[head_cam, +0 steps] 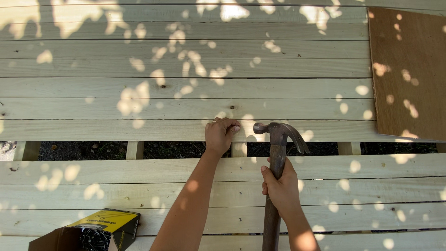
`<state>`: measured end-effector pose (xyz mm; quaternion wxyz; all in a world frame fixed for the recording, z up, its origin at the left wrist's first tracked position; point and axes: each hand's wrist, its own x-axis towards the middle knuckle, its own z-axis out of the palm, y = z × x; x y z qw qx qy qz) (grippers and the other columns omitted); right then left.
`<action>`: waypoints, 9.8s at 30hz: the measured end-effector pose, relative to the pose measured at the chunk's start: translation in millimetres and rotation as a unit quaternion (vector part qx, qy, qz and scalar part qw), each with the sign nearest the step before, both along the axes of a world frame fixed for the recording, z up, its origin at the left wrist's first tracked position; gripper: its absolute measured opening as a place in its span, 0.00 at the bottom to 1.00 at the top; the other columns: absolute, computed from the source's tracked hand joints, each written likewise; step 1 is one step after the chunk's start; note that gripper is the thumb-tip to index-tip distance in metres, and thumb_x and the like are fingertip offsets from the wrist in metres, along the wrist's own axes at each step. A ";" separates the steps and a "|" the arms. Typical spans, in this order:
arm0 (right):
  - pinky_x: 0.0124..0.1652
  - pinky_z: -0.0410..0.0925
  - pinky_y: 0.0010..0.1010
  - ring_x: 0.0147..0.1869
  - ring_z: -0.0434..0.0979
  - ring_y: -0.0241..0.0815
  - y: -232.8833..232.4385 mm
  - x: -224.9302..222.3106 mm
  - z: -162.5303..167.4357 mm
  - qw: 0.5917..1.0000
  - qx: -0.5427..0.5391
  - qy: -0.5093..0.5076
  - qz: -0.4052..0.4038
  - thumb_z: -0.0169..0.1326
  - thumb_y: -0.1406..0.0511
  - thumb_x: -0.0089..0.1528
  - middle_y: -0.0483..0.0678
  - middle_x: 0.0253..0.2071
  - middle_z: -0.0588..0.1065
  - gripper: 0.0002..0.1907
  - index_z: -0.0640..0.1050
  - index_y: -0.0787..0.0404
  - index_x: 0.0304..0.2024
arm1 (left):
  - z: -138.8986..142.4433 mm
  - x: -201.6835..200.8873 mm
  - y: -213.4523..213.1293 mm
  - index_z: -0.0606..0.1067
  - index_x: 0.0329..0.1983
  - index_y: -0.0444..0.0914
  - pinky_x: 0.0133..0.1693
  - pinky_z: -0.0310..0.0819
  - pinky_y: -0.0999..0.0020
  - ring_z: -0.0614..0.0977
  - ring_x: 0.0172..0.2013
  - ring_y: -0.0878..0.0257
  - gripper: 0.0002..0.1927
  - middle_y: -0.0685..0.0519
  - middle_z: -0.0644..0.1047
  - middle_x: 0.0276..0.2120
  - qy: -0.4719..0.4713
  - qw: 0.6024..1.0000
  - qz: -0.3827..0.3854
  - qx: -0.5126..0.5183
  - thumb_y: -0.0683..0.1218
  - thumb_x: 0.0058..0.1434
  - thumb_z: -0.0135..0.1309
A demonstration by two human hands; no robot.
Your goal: The person hammers nails into the wooden slats of an outdoor slatted frame, taking nails one at a time from an open cardboard nail box while holding a claw hammer. They move along the frame, positioning each nail on a slat and driving it in with repeated hammer strikes.
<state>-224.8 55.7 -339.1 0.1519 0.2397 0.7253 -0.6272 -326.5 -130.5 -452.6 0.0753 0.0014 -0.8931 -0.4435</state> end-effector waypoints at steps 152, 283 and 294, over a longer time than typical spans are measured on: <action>0.15 0.60 0.30 0.14 0.64 0.35 5.5 40.5 34.2 0.998 0.060 0.029 0.000 0.50 0.59 0.68 0.46 0.16 0.66 0.16 0.68 0.64 0.33 | 57.2 14.3 -10.2 0.77 0.39 0.36 0.35 0.86 0.65 0.79 0.55 0.53 0.08 0.50 0.72 0.48 -0.050 0.873 -0.099 -0.476 0.38 0.57 0.63; 0.18 0.62 0.30 0.15 0.65 0.36 -40.8 -201.8 65.3 0.952 -0.038 -0.003 0.305 0.50 0.59 0.67 0.47 0.19 0.67 0.13 0.69 0.63 0.37 | 116.9 -73.0 -192.1 0.82 0.34 0.44 0.37 0.82 0.59 0.86 0.38 0.56 0.05 0.54 0.83 0.34 -0.270 0.838 -0.066 -0.469 0.42 0.60 0.56; 0.20 0.64 0.31 0.17 0.64 0.36 -37.8 -200.4 67.3 0.952 -0.083 -0.016 0.294 0.50 0.60 0.67 0.46 0.20 0.67 0.11 0.70 0.62 0.39 | 152.4 -53.9 -186.2 0.81 0.36 0.39 0.33 0.79 0.54 0.84 0.33 0.51 0.07 0.54 0.80 0.33 -0.144 0.944 -0.006 -0.297 0.46 0.57 0.57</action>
